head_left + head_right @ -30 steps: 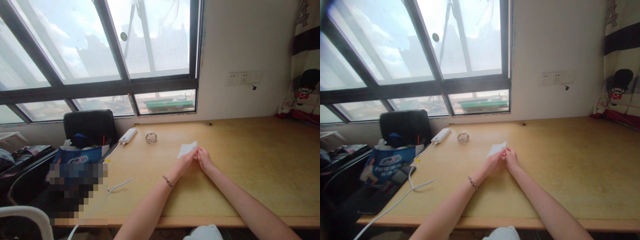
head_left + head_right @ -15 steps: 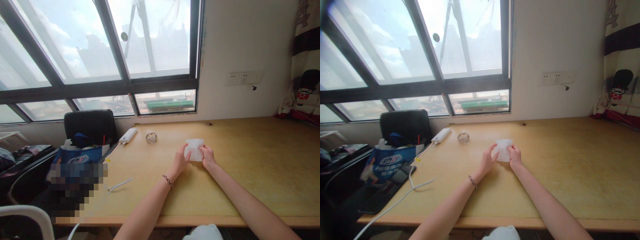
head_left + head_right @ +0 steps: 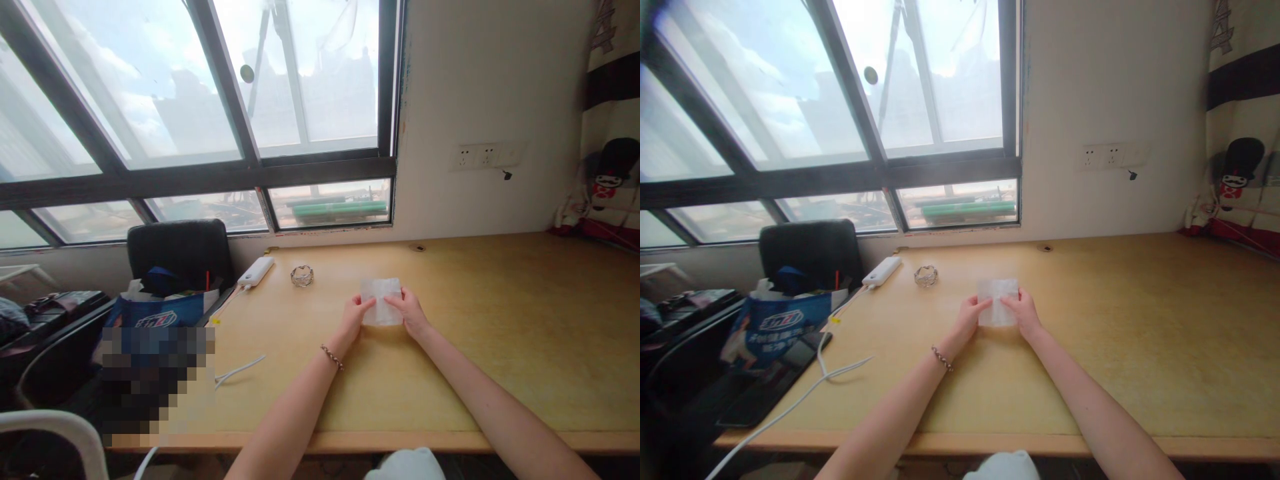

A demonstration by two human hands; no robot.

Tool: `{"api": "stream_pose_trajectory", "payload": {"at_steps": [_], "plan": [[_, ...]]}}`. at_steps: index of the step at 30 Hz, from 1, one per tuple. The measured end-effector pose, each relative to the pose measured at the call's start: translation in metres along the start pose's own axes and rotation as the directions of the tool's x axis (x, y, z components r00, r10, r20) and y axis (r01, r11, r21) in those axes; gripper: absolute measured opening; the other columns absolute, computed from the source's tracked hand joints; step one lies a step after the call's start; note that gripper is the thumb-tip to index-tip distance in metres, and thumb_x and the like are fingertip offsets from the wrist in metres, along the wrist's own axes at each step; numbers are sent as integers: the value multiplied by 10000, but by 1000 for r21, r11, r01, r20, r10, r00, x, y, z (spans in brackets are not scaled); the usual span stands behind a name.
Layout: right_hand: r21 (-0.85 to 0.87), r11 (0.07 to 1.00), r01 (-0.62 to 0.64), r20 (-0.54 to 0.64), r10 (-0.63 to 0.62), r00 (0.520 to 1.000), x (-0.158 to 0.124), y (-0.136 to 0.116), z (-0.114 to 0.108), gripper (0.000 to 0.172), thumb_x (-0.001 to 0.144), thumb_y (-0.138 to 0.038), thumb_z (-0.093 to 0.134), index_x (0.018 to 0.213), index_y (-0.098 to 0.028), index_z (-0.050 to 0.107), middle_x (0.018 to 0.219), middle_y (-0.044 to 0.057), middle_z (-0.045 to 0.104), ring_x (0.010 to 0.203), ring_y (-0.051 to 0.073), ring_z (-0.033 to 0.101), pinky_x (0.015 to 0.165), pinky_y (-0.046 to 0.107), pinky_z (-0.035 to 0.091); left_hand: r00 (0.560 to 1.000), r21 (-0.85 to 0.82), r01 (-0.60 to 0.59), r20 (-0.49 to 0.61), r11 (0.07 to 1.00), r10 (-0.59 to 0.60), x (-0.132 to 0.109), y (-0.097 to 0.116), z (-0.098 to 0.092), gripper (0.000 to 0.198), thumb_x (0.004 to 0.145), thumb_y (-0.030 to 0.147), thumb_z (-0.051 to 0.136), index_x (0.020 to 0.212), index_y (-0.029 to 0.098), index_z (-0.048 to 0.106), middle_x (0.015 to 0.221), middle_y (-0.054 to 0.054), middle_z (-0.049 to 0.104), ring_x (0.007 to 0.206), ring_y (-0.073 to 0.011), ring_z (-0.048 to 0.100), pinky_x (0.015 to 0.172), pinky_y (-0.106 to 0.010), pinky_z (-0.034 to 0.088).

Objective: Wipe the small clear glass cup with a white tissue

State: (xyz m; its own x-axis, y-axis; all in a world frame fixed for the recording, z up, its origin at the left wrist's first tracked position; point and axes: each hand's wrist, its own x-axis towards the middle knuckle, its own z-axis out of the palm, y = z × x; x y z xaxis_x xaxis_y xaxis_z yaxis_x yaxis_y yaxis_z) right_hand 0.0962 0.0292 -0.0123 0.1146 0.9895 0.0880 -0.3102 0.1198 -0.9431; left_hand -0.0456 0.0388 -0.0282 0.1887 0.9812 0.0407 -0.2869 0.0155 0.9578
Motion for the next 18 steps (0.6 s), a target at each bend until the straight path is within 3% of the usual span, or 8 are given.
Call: {"api": "stream_pose_trajectory", "payload": {"at_steps": [3, 8, 12, 15, 18], "plan": [[-94, 995, 37, -61, -43, 997, 1, 4, -2, 373, 522, -250, 675, 864, -153, 564, 815, 48, 654, 713, 189, 606, 623, 281, 476, 1000, -33, -8, -13, 999, 8, 1, 1, -1, 367, 608, 338, 680, 861, 79, 624, 796, -98, 653, 664, -180, 599, 628, -284, 463], [-142, 990, -9, -288, -32, 957, 12, 10, -12, 299, 513, -229, 650, 786, -162, 548, 705, 24, 618, 616, 156, 575, 527, 239, 452, 996, -135, 68, -51, 988, -76, 6, 1, -1, 353, 598, 328, 681, 825, 66, 616, 772, -116, 652, 667, -206, 609, 642, -315, 477], [-141, 990, -19, -425, -43, 904, 7, -14, -11, 210, 555, -216, 612, 744, -165, 535, 671, 4, 566, 546, 121, 523, 468, 223, 413, 991, -122, 120, -51, 985, -127, 7, 1, -3, 272, 663, 324, 621, 819, 101, 612, 841, -119, 650, 757, -233, 613, 697, -358, 489], [-214, 944, 252, -400, -320, 859, -33, -59, -6, 217, 639, -241, 597, 839, -171, 550, 755, 15, 566, 612, 120, 527, 539, 241, 430, 991, -81, 131, 3, 988, -131, 6, 2, -6, 254, 730, 340, 544, 876, 142, 607, 900, -114, 643, 843, -242, 603, 745, -387, 487], [-261, 790, 555, -334, -613, 716, -93, -102, -12, 265, 736, -266, 563, 988, -191, 532, 889, 40, 561, 776, 142, 544, 683, 289, 447, 992, -168, 124, 47, 978, -117, 7, 1, -8, 270, 740, 317, 532, 919, 123, 593, 959, -128, 627, 889, -250, 591, 779, -391, 480]]}}
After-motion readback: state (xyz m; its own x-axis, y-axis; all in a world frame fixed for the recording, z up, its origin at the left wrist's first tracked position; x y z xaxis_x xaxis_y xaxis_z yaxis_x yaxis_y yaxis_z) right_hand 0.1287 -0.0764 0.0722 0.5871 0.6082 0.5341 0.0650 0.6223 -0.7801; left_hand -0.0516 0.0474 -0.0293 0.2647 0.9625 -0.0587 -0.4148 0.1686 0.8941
